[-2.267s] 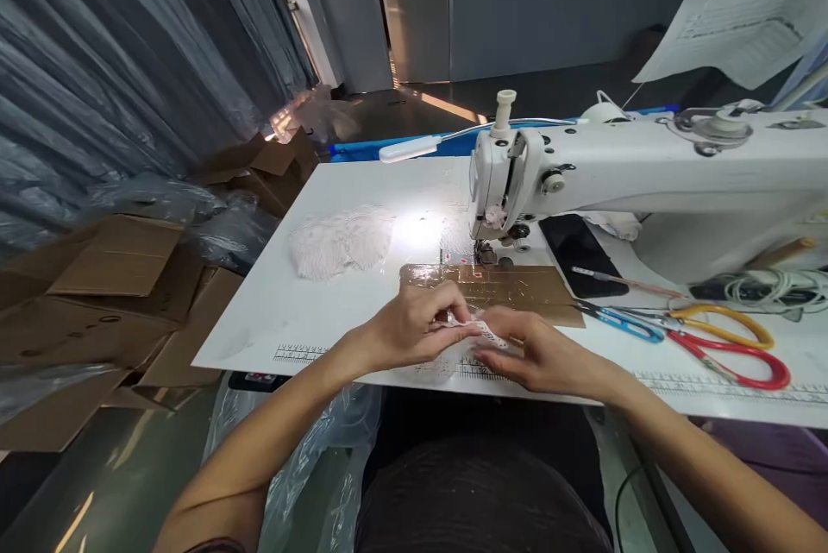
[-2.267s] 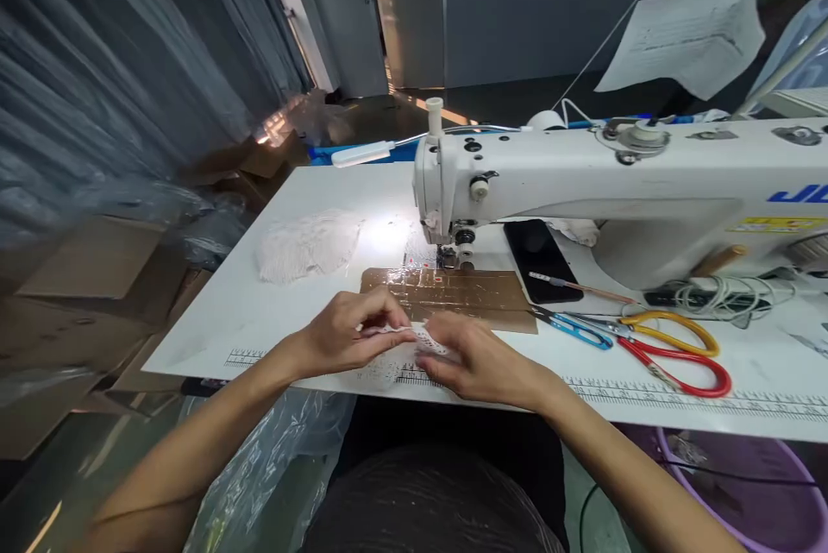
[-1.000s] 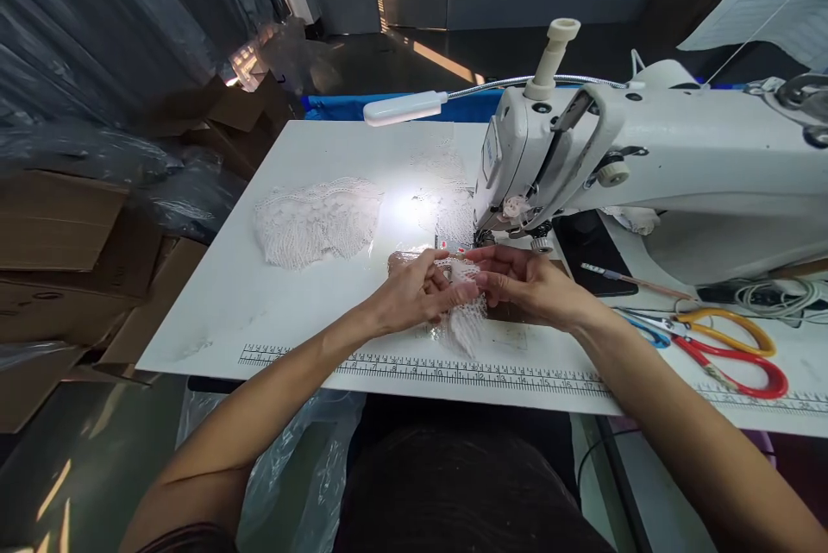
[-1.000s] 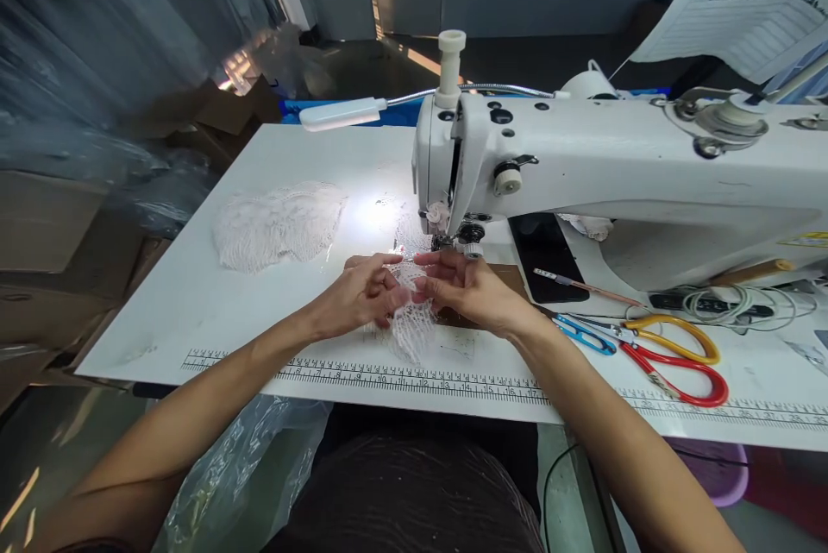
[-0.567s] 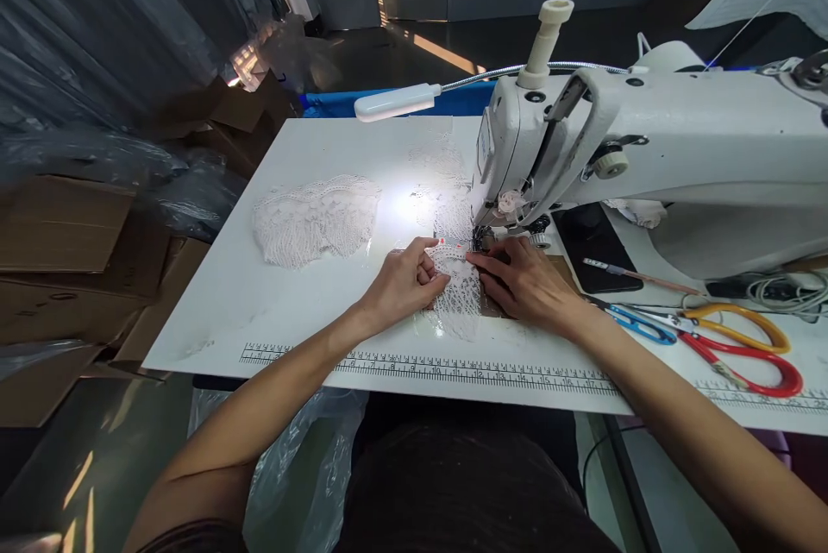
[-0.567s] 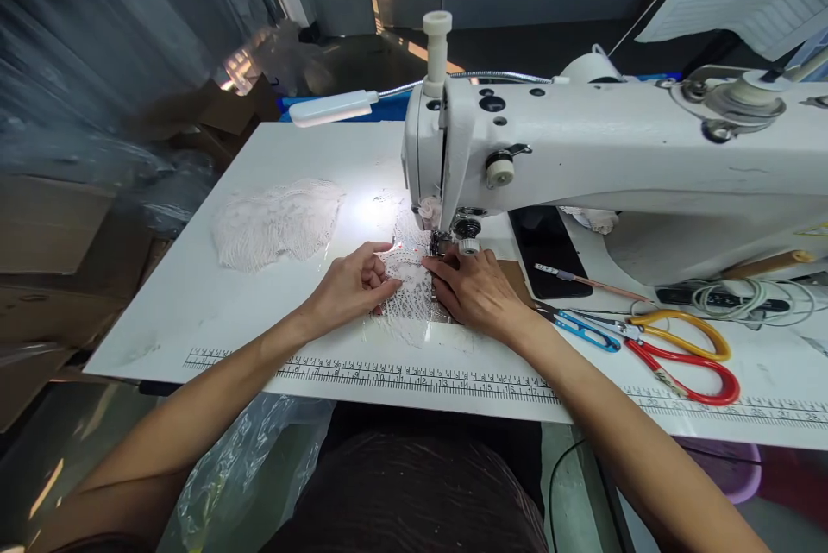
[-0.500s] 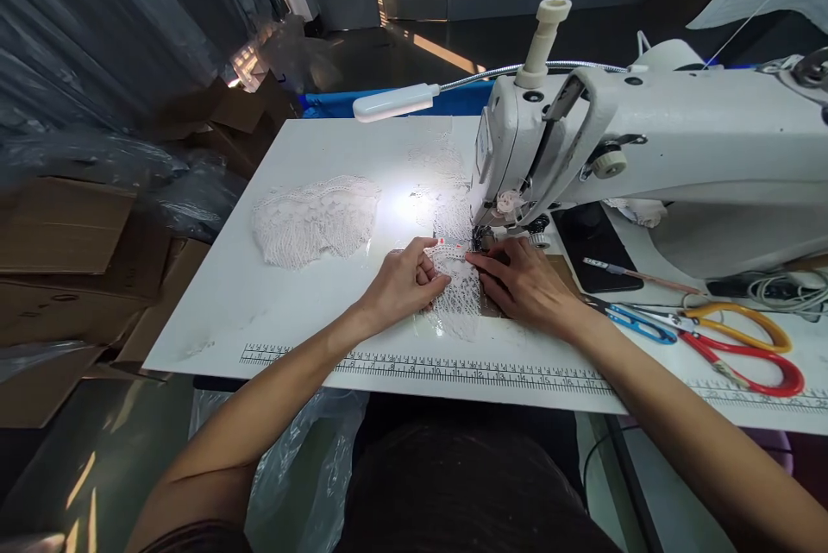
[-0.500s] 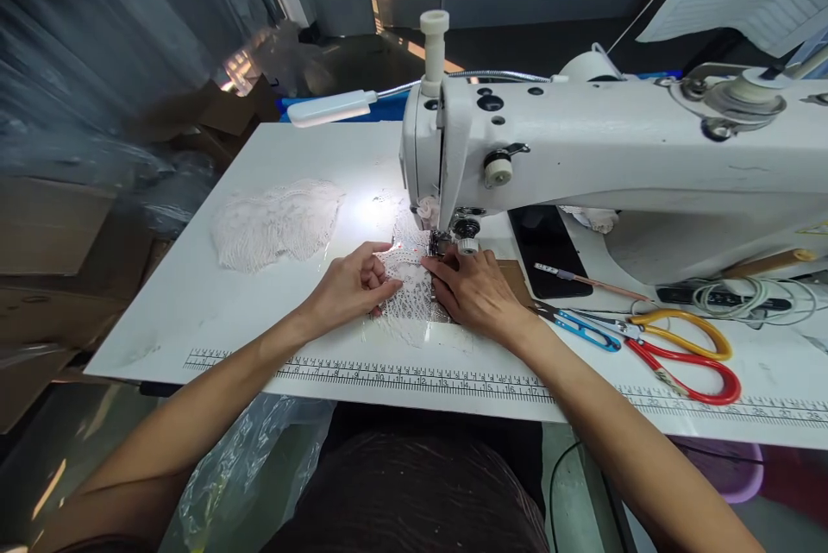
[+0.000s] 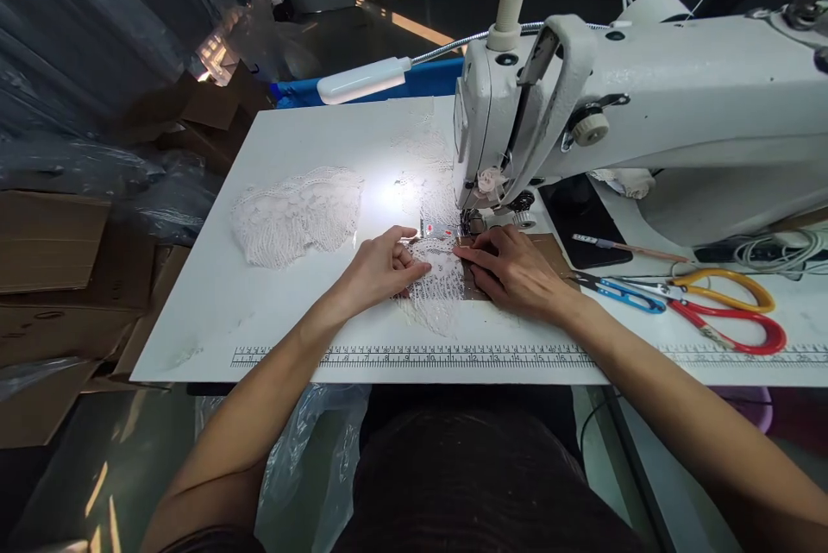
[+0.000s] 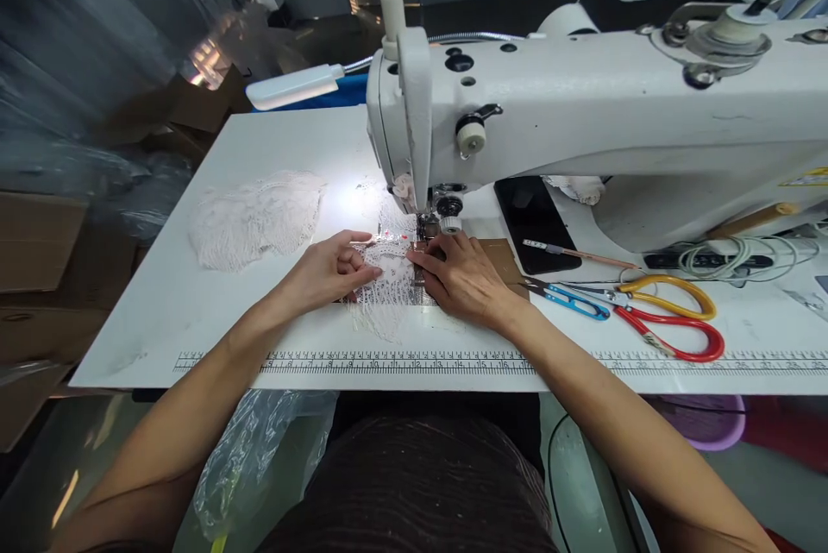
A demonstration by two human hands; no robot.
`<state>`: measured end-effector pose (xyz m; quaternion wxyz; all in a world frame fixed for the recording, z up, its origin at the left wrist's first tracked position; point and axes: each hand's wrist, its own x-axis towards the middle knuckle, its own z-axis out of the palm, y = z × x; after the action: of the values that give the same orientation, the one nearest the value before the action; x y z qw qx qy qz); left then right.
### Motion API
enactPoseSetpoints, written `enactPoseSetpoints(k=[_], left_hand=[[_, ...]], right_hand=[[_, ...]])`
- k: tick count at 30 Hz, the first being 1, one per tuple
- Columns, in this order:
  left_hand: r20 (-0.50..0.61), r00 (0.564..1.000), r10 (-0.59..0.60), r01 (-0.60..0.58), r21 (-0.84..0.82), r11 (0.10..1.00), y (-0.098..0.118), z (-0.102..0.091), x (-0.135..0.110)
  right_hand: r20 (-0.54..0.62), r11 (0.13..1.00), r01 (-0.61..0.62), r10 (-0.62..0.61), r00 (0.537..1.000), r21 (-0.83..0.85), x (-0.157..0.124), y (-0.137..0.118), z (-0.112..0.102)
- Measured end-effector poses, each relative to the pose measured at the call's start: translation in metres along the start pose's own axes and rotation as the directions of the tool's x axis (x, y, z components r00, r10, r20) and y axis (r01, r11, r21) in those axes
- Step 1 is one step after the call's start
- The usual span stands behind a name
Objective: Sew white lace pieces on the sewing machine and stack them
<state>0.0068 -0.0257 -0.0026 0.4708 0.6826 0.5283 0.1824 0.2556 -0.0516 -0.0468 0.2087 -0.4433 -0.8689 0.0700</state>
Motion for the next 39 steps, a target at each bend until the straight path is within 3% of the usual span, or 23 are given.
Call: enactPoseSetpoints(k=[13,19,25,39], left_hand=[[0.002,1.000,0.031,-0.031,0.096,0.995,-0.002,0.001,0.002],[0.022,1.000,0.000,-0.002,0.080,0.997,0.001,-0.001,0.000],[0.033,0.999,-0.002,-0.002,0.094,0.996,0.003,-0.002,-0.001],[0.009,0.999,0.054,-0.055,0.134,0.990,0.002,-0.001,-0.003]], right_hand=[[0.000,1.000,-0.012,0.012,1.000,0.008,-0.002,-0.001,0.000],[-0.059,0.985,0.022,-0.012,0.998,0.171,-0.006,0.001,-0.008],[0.050,0.977,0.109,-0.120,0.992,0.185,-0.009,-0.003,-0.013],[0.101,0.988,0.082,-0.096,0.990,0.134,-0.012,-0.003,-0.009]])
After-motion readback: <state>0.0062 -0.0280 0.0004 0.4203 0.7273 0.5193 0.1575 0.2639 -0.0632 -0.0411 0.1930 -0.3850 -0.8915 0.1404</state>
